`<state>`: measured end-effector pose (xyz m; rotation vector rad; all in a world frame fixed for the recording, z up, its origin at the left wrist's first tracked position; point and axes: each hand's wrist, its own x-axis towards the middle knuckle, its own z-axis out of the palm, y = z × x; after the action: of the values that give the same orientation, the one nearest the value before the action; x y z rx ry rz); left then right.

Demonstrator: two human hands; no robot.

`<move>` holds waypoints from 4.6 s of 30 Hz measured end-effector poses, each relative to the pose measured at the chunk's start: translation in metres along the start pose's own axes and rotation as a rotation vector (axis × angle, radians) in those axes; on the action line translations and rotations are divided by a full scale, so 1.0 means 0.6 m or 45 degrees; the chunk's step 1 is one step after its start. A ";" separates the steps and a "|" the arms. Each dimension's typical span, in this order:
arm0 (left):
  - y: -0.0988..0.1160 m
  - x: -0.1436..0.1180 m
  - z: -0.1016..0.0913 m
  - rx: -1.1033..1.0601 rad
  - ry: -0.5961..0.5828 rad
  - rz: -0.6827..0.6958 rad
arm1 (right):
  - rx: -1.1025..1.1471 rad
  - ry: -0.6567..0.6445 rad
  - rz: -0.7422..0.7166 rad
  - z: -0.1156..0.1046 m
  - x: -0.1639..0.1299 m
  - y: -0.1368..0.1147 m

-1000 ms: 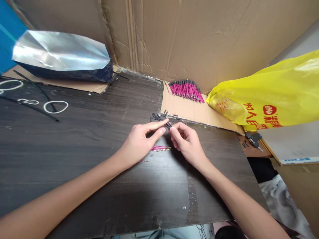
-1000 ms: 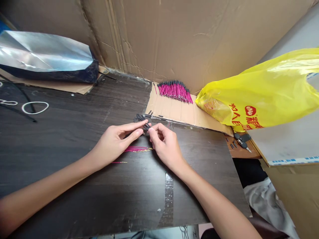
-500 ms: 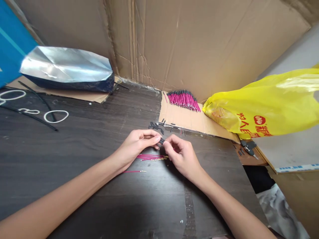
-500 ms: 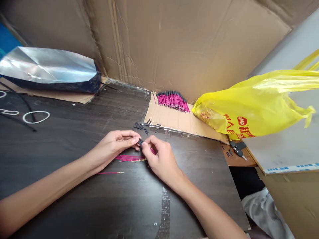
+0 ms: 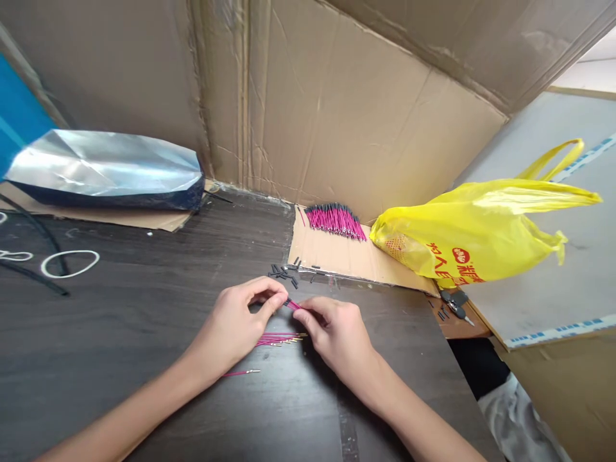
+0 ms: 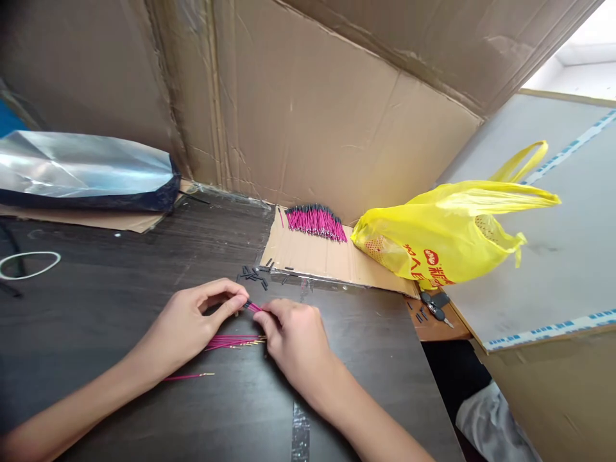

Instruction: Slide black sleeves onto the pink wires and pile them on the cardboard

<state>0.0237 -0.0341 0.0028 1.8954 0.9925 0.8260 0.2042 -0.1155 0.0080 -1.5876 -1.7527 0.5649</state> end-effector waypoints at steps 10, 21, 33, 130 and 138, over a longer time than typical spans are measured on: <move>0.008 0.007 -0.009 -0.094 0.066 0.071 | -0.272 0.214 -0.111 -0.045 0.026 0.015; 0.003 0.006 -0.017 0.151 0.085 0.199 | -0.692 0.381 0.555 -0.200 0.246 0.209; -0.028 0.002 0.000 0.189 0.116 0.458 | -0.786 0.283 0.623 -0.193 0.294 0.237; 0.021 -0.002 -0.003 0.295 -0.357 0.399 | 0.793 0.129 -0.062 0.016 -0.006 0.032; 0.024 0.001 -0.008 0.232 -0.341 0.166 | 0.601 0.201 -0.060 0.002 -0.001 0.042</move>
<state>0.0246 -0.0369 0.0174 2.1787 0.8077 0.5487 0.2204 -0.1120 -0.0110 -1.2211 -1.4063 0.7453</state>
